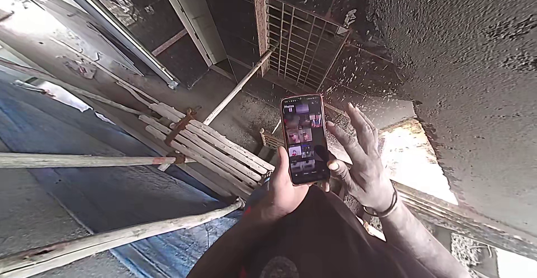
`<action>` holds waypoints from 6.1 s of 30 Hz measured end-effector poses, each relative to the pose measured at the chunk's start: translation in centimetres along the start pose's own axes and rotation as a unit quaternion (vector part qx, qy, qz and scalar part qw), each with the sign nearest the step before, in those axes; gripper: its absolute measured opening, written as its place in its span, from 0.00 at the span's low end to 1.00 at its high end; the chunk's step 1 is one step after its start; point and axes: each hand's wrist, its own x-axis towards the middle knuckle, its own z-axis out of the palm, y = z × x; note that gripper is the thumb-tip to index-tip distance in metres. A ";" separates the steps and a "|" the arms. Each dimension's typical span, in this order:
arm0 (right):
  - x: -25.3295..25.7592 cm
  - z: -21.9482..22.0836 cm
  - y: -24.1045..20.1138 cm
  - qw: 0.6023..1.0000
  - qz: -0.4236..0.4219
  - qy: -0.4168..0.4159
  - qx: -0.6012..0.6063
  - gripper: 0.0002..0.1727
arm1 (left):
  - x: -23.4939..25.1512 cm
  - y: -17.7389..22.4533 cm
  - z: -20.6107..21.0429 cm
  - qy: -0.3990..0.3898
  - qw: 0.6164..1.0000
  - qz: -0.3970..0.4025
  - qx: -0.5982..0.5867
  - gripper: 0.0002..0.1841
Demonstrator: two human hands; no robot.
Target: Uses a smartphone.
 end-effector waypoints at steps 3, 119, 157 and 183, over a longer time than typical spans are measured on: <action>-0.3 -0.2 -0.5 0.999 -0.021 -0.017 0.020 0.36 | 0.0 0.0 0.1 -0.004 1.000 0.008 -0.007 0.32; -1.6 0.4 -2.8 0.997 -0.065 -0.003 0.048 0.30 | -1.5 0.7 -0.2 -0.035 0.999 0.020 -0.022 0.32; -1.6 -0.3 -3.1 0.996 -0.055 -0.001 0.067 0.30 | -1.3 0.8 0.9 -0.029 0.999 0.023 -0.018 0.31; -1.8 -0.6 -3.3 0.995 -0.059 0.020 0.079 0.28 | -1.5 1.0 1.5 -0.028 0.998 0.038 -0.028 0.32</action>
